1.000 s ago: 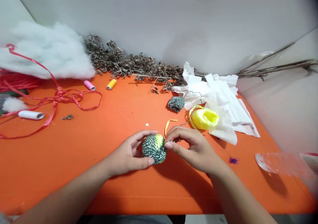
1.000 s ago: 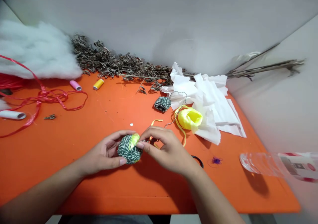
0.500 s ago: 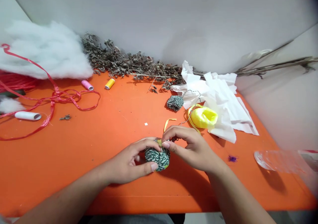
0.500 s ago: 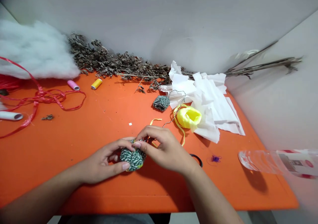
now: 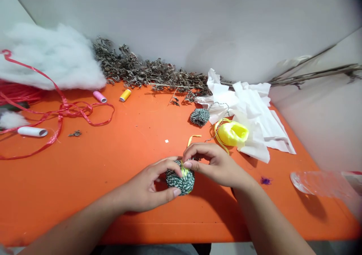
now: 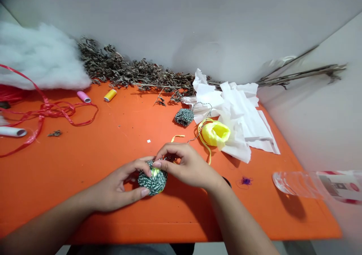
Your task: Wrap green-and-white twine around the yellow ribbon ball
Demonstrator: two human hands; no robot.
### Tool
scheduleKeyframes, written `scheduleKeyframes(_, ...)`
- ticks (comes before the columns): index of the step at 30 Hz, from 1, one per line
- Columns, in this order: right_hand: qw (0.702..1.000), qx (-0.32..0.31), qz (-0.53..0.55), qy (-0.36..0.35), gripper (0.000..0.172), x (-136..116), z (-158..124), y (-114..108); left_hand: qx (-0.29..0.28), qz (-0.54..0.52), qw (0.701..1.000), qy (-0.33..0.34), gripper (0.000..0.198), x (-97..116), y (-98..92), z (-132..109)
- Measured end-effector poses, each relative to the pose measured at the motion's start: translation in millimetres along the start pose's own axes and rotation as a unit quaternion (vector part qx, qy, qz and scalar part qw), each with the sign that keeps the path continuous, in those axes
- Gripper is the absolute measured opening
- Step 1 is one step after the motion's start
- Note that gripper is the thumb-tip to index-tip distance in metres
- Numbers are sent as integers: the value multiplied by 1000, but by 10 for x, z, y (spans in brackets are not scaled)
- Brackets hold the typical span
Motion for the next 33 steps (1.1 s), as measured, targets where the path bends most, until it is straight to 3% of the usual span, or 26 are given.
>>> scheduleKeyframes(7,1000,-11,6,12,18,34,-2,14,2,50,998,22,27,47,-2,2)
scheduleKeyframes(14,1000,18,-9,-10,15,-4,-62,-11,7,118,991,61,31,139,-26,11)
scheduleKeyframes(33,996,60,65,12,19,217,16,-62,1,-14,1000,-17,22,-22,20,3)
Point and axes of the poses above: each hand's wrist, its own z-axis towards the middle knuckle, its own y-axis out of the palm, x = y × z, the point moved 8 cm from there along z, towards the middle knuckle, and after that the axes turned 13 degrees about z, right-handed, at the moved point
